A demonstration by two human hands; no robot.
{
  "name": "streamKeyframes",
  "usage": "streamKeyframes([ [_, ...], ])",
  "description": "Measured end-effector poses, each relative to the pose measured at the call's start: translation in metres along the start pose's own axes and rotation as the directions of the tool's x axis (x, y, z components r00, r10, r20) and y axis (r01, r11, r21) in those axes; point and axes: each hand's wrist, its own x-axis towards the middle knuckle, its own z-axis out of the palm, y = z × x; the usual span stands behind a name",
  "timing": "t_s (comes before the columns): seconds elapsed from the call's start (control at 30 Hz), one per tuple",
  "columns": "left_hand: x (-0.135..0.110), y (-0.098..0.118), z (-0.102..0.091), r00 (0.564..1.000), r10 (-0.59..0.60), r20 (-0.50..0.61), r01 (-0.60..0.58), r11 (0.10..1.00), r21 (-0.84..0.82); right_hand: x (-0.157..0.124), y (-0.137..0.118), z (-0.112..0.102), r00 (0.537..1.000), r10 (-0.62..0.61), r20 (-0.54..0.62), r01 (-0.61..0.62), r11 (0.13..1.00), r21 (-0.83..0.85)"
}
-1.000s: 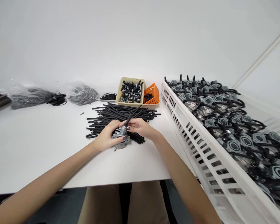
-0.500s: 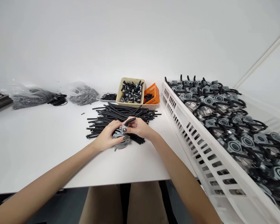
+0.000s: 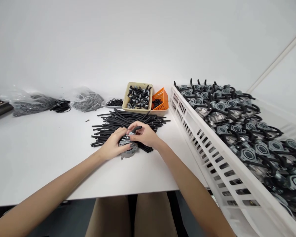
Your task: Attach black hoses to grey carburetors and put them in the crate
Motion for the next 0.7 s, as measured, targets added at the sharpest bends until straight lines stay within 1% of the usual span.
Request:
streamKeyframes([
  [0.1,0.0,0.0,0.0,1.0,-0.005,0.0,0.005,1.0,0.0,0.001,0.001,0.001,1.0,-0.006,-0.024,0.005,0.999,-0.053],
  [0.17,0.0,0.0,0.0,1.0,-0.009,0.01,0.009,1.0,0.004,-0.001,-0.002,-0.001,1.0,0.012,-0.015,-0.012,0.998,-0.053],
  [0.3,0.0,0.001,-0.001,1.0,-0.01,0.016,0.01,1.0,0.011,-0.005,-0.008,-0.009,0.995,0.053,0.087,-0.055,0.998,0.017],
  [0.4,0.0,0.001,-0.001,1.0,-0.009,0.013,0.009,1.0,0.013,-0.007,-0.007,-0.015,0.987,0.054,0.152,-0.067,0.994,0.083],
  [0.53,0.0,0.003,-0.002,1.0,-0.018,0.014,0.018,1.0,0.016,-0.006,-0.002,-0.016,0.989,0.036,0.142,-0.052,0.992,0.112],
  [0.7,-0.001,0.003,-0.002,0.999,-0.032,0.019,0.032,0.999,0.029,-0.006,0.002,-0.015,0.992,-0.014,0.126,0.004,0.997,0.08],
])
